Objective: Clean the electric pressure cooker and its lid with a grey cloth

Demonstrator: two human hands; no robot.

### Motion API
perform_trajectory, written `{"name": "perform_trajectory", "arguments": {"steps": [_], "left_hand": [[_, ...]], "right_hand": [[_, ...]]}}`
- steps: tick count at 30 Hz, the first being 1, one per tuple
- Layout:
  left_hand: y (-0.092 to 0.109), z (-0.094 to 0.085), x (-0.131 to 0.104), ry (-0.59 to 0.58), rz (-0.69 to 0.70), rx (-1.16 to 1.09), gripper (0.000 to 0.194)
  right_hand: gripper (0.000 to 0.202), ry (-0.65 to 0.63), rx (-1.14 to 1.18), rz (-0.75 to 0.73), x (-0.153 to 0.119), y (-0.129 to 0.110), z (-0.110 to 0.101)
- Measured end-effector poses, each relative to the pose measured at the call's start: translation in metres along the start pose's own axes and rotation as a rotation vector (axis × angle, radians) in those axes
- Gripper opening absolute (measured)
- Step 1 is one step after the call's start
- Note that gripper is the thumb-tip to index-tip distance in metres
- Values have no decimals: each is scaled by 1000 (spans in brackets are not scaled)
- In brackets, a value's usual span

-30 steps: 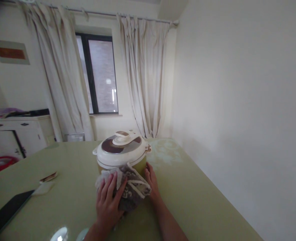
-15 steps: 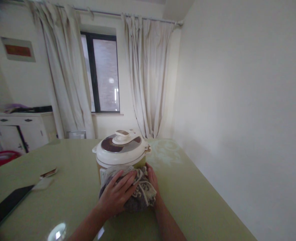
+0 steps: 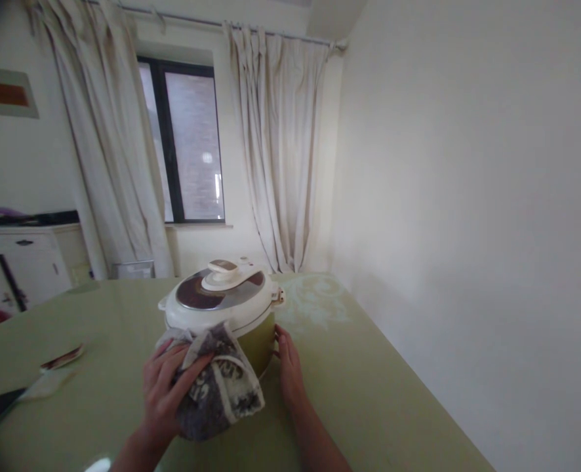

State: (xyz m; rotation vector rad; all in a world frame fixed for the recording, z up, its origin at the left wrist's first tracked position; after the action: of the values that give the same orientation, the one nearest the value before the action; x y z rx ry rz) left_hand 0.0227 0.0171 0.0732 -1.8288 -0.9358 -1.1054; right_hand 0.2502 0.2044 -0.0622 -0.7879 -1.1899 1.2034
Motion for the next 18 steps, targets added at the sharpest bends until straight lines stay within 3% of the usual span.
{"name": "perform_trajectory", "arguments": {"steps": [7, 10, 13, 15, 18], "left_hand": [[-33, -7, -14, 14, -141, -5, 44], [-53, -9, -23, 7, -275, -2, 39], [-72, -8, -37, -14, -420, -24, 49], [-75, -10, -42, -11, -449, 17, 51], [-60, -14, -33, -34, -370, 92, 53]], "right_hand": [[87, 21, 17, -2, 0, -2, 0], [89, 14, 11, 5, -2, -5, 2], [91, 21, 2, 2, -2, -7, 3], [93, 32, 3, 4, -1, -6, 2], [87, 32, 4, 2, 0, -4, 2]]}}
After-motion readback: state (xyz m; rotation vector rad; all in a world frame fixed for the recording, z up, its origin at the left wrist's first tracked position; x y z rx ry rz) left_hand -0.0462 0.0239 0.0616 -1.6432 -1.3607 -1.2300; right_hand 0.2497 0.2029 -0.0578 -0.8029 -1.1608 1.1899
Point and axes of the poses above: each hand's wrist, its own x-axis towards the middle knuckle, its own z-axis out of the palm, y = z × x, the point moved 10 cm from there along x, towards the middle knuckle, and after that the axes turned 3 degrees about -y, right-handed, at the moved point
